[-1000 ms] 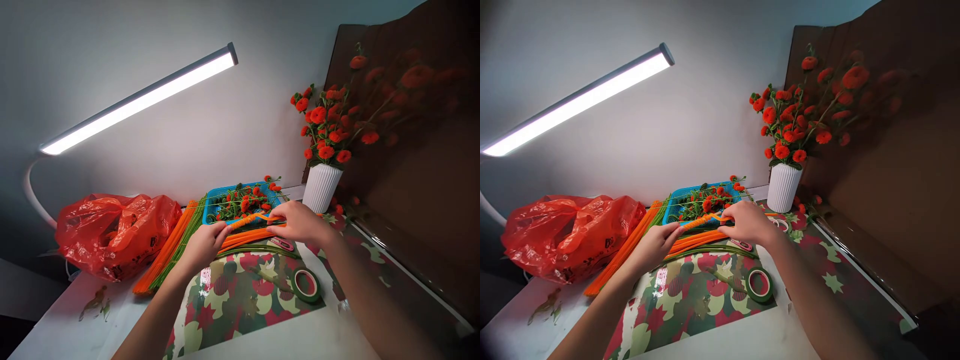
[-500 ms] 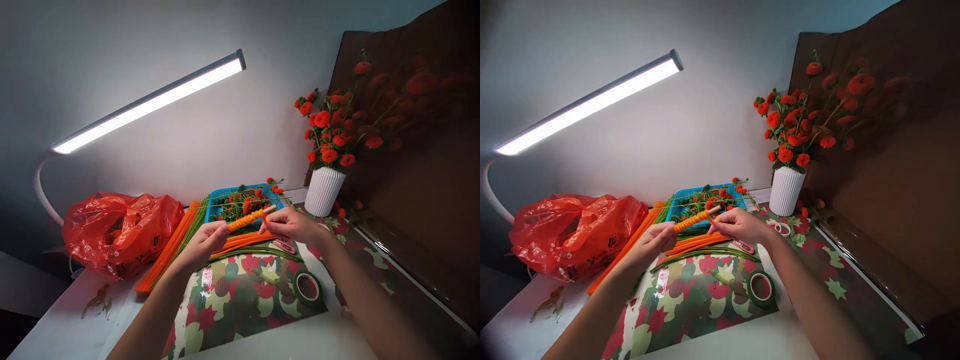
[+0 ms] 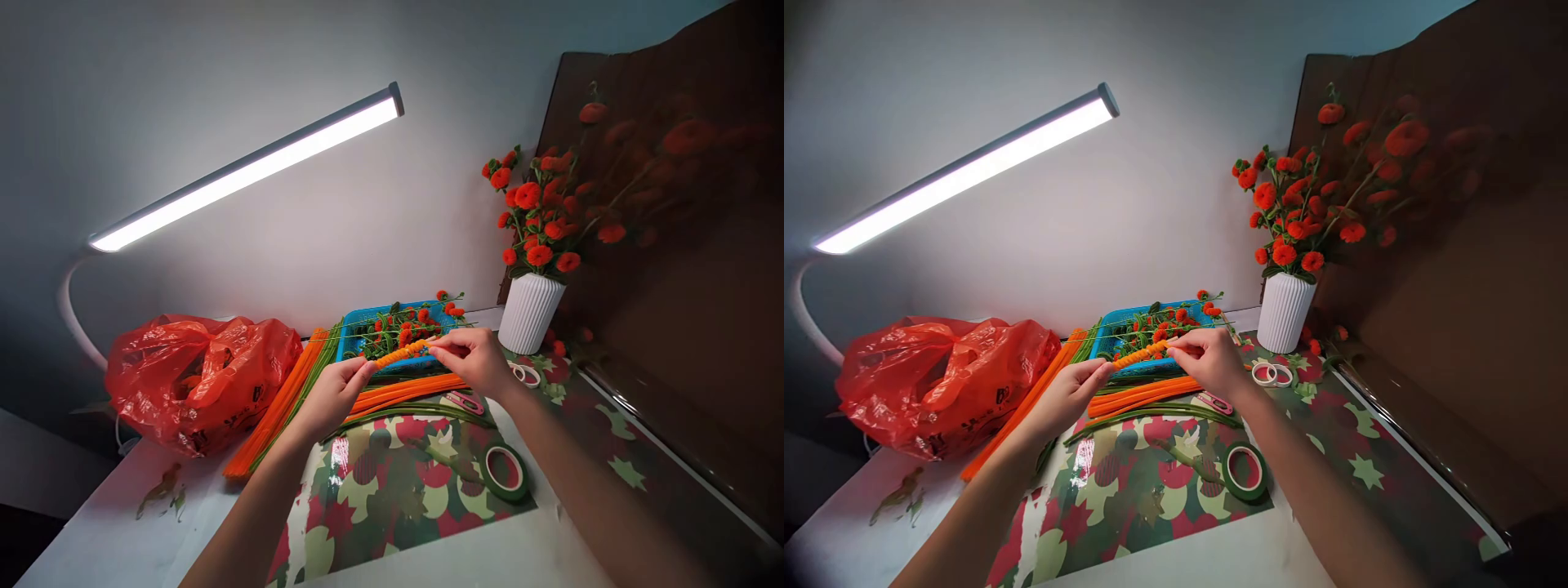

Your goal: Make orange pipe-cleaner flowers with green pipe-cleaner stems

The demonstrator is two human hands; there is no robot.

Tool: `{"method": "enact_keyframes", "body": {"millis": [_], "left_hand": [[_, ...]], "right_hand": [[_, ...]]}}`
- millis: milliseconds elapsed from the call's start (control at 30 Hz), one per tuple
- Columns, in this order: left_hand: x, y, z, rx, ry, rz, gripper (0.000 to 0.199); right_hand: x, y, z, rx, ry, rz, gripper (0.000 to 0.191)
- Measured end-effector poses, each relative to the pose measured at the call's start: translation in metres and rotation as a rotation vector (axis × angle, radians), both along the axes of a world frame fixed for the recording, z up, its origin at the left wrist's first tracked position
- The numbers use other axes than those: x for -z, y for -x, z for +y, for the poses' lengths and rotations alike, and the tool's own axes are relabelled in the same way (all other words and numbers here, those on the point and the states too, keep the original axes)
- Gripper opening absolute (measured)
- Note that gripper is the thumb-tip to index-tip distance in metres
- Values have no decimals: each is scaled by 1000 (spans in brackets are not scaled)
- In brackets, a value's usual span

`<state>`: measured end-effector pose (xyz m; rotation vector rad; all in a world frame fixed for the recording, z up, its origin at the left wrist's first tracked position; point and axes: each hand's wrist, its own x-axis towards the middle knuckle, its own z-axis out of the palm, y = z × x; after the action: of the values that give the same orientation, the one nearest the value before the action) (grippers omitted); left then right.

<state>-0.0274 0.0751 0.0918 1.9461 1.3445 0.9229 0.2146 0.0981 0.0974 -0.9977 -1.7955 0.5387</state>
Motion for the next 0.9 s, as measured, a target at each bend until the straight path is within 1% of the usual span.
{"method": "enact_keyframes", "body": {"millis": [67, 133, 233, 300, 367, 500, 633, 733, 833, 900], "left_hand": [[4, 0, 3, -2, 15, -112, 44], [9, 0, 6, 33, 61, -188, 46], [14, 3, 9, 112, 135, -227, 50], [15, 6, 9, 172, 186, -234, 52], [16, 10, 9, 227, 229, -228, 53], [16, 15, 9, 300, 278, -204, 52], [15, 15, 8, 340, 304, -176, 51], [10, 15, 6, 335, 282, -80, 49], [2, 16, 3, 304, 222, 50, 47], [-2, 17, 1, 286, 202, 101, 45]], "right_hand": [[5, 6, 1, -23, 2, 76, 22], [11, 9, 4, -64, 68, 167, 24], [17, 5, 13, -217, 316, 281, 31], [19, 1, 19, -312, 447, 297, 37], [20, -4, 23, -342, 488, 292, 39], [17, -11, 26, -351, 506, 285, 34], [11, -16, 23, -366, 485, 214, 25], [6, -17, 18, -304, 406, 91, 18], [1, -16, 12, -227, 235, -56, 8], [-3, -14, 7, -182, 95, -162, 11]]}}
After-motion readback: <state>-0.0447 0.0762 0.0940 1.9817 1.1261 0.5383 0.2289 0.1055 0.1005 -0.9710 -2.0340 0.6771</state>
